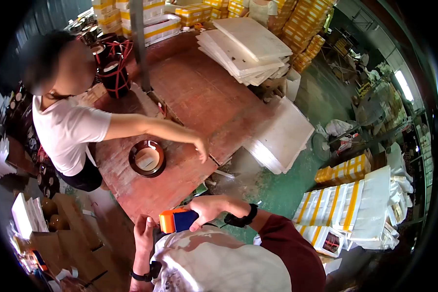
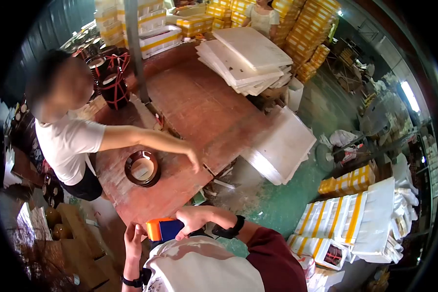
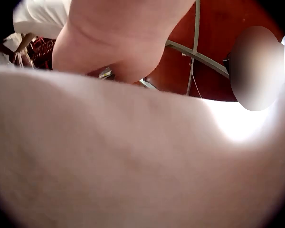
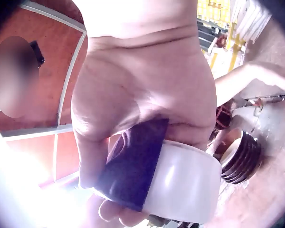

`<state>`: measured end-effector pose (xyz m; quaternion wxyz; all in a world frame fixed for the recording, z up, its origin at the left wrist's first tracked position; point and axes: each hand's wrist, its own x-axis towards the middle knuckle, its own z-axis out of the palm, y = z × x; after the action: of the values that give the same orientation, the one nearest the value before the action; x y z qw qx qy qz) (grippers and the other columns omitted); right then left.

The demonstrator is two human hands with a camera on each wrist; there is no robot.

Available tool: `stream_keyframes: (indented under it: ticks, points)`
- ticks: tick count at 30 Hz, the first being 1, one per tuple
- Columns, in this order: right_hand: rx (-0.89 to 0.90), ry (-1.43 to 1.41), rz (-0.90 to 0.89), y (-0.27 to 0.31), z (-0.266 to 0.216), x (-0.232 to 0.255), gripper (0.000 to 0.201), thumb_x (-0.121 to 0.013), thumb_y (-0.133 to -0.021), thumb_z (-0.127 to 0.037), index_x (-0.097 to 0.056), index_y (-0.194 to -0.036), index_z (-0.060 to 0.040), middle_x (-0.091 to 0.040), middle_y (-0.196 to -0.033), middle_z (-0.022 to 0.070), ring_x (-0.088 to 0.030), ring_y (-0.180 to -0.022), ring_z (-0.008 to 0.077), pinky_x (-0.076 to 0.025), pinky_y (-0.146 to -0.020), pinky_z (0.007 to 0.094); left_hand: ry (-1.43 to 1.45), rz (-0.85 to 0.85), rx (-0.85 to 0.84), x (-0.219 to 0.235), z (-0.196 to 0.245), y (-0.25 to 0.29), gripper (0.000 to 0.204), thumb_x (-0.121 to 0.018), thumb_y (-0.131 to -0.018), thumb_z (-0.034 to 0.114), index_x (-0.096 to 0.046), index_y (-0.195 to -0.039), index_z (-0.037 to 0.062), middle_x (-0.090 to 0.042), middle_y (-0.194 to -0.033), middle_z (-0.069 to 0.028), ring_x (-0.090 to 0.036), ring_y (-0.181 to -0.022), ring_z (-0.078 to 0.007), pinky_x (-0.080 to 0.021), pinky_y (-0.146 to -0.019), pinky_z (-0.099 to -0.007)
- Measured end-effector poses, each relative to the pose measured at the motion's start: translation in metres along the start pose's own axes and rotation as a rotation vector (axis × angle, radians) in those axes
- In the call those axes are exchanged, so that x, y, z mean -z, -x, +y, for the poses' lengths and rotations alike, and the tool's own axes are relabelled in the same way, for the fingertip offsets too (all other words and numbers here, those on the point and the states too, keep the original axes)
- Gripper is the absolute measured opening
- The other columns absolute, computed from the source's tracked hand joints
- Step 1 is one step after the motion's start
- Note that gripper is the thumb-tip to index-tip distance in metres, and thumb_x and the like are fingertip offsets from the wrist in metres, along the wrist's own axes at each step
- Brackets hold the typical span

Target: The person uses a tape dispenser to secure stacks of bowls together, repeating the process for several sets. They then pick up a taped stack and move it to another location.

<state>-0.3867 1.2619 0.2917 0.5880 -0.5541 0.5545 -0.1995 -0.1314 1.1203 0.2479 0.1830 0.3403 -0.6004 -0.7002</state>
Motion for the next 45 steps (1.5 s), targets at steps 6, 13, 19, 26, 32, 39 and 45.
stream_keyframes:
  ticks: [6,13,19,26,32,39,45]
  points:
    - [0.107,-0.058,0.117,0.017,-0.003,0.011,0.065,-0.080,-0.078,-0.040,-0.062,-0.129,-0.0034,-0.074,-0.079,0.0115,-0.071,-0.075,0.0259,-0.052,-0.070,0.0365,-0.120,0.061,-0.059,-0.019,0.004,-0.027,0.022,-0.070,-0.097,0.019,-0.057,-0.087,0.0023,-0.061,-0.077,-0.0004,-0.057,-0.073,-0.0075,-0.046,-0.068,-0.0238]
    - [0.045,-0.118,0.214,-0.015,0.008,-0.001,0.058,-0.081,-0.080,-0.040,-0.064,-0.119,-0.0008,-0.074,-0.083,0.0126,-0.069,-0.075,0.0208,-0.052,-0.072,0.0335,-0.293,0.137,-0.096,-0.003,0.005,-0.062,0.030,-0.073,-0.093,0.020,-0.057,-0.078,0.0008,-0.052,-0.068,0.0009,-0.043,-0.067,-0.0066,-0.036,-0.060,-0.0247]
    - [0.018,-0.128,0.264,-0.070,0.036,-0.020,0.052,-0.079,-0.080,-0.049,-0.070,-0.078,0.0022,-0.063,-0.059,0.0098,-0.057,-0.053,0.0148,-0.044,-0.054,0.0350,-0.325,0.028,-0.167,0.046,-0.004,-0.093,0.034,-0.071,-0.094,0.022,-0.057,-0.078,-0.0041,-0.054,-0.067,-0.0043,-0.046,-0.064,-0.0101,-0.038,-0.055,-0.0302]
    - [-0.061,-0.225,0.101,-0.109,-0.002,0.010,0.045,-0.078,-0.082,-0.045,-0.073,-0.074,-0.0009,-0.066,-0.063,0.0074,-0.059,-0.056,0.0142,-0.045,-0.057,0.0331,-0.385,0.130,-0.093,0.079,0.008,-0.099,0.034,-0.073,-0.091,0.019,-0.057,-0.074,-0.0049,-0.047,-0.059,-0.0113,-0.041,-0.055,-0.0143,-0.038,-0.052,-0.0330]
    - [-0.226,-0.211,-0.104,-0.147,-0.028,0.050,0.032,-0.079,-0.084,-0.034,-0.073,-0.085,-0.0029,-0.072,-0.073,0.0029,-0.065,-0.068,0.0119,-0.051,-0.067,0.0288,-0.235,0.210,-0.071,0.102,-0.017,-0.113,0.037,-0.078,-0.089,0.024,-0.056,-0.075,-0.0025,-0.055,-0.063,-0.0097,-0.047,-0.055,-0.0131,-0.042,-0.053,-0.0318]
    - [-0.272,-0.148,-0.138,-0.181,-0.048,0.081,0.032,-0.080,-0.083,-0.034,-0.072,-0.080,-0.0026,-0.072,-0.074,0.0033,-0.066,-0.069,0.0108,-0.051,-0.068,0.0276,0.148,0.203,0.008,0.116,-0.014,-0.124,0.038,-0.077,-0.092,0.023,-0.051,-0.074,0.0012,-0.059,-0.066,-0.0028,-0.057,-0.064,-0.0060,-0.046,-0.054,-0.0248]
    - [-0.306,-0.177,-0.183,-0.201,-0.077,0.094,0.035,-0.079,-0.086,-0.022,-0.064,-0.108,0.0004,-0.071,-0.081,0.0055,-0.068,-0.073,0.0123,-0.053,-0.068,0.0277,-0.360,0.404,-0.233,0.122,0.010,-0.135,0.024,-0.072,-0.088,0.009,-0.051,-0.079,0.0000,-0.057,-0.074,-0.0231,-0.056,-0.069,-0.0454,-0.047,-0.058,-0.0463]
